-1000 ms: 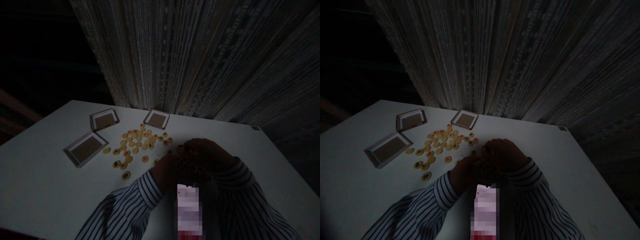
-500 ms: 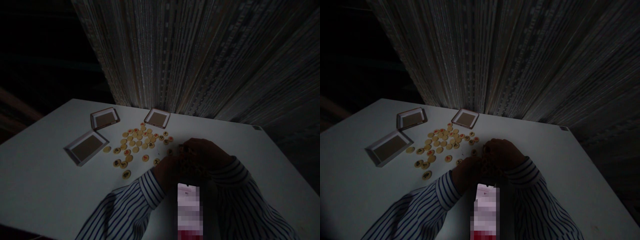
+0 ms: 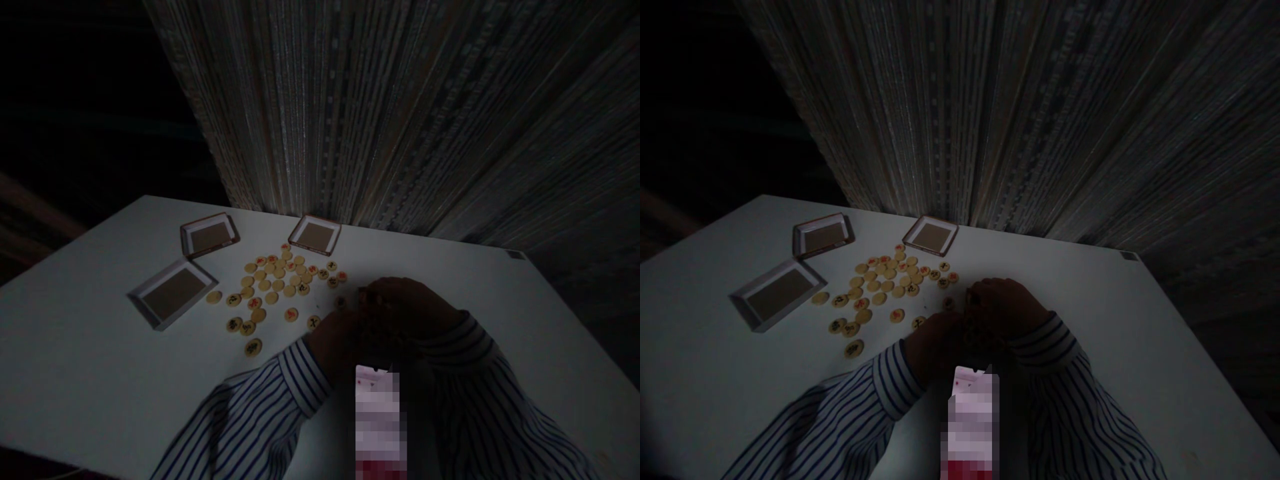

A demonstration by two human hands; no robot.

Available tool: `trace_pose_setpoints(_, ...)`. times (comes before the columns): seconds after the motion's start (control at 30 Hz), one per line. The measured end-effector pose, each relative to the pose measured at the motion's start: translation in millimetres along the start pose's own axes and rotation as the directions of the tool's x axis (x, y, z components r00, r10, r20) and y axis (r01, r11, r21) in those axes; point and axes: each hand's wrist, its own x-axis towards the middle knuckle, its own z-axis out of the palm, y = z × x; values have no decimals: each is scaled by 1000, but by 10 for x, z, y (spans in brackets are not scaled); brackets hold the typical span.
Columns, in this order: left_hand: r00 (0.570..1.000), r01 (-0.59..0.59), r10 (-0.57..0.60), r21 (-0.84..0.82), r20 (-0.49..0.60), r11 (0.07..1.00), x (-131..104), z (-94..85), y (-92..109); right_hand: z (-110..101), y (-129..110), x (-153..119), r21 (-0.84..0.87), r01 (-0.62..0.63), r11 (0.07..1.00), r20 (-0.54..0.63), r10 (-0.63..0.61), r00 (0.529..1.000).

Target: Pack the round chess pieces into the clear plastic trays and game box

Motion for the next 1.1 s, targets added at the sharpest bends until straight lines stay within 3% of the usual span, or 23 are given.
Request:
trace_pose_setpoints(0.2, 996, -84, 87, 106, -26, 991, -37, 60, -64, 14, -6, 0, 2, 10, 1000, -39, -10, 999)
trace_pose_setpoints(0.47, 992, -101, 110, 134, -62, 986, -76, 45, -47, 63, 7, 19, -2, 21, 1000, -35, -21, 999)
trace_pose_setpoints(0.73, 996, -60, 67, 122, -52, 991, -38, 116, -96, 83, -4, 35, -8, 29, 1000, 9, -29, 1000)
trace_pose_setpoints(1.0, 996, -92, 92, 87, 6, 992, -43, 104, -109, 128, 3, 65, 5, 38, 999, 47, -38, 998)
trace_pose_setpoints(1.1, 995, -91, 95, 93, -33, 992, -62, 127, -140, 130, 1, 67, -11, 47, 999, 53, -46, 998)
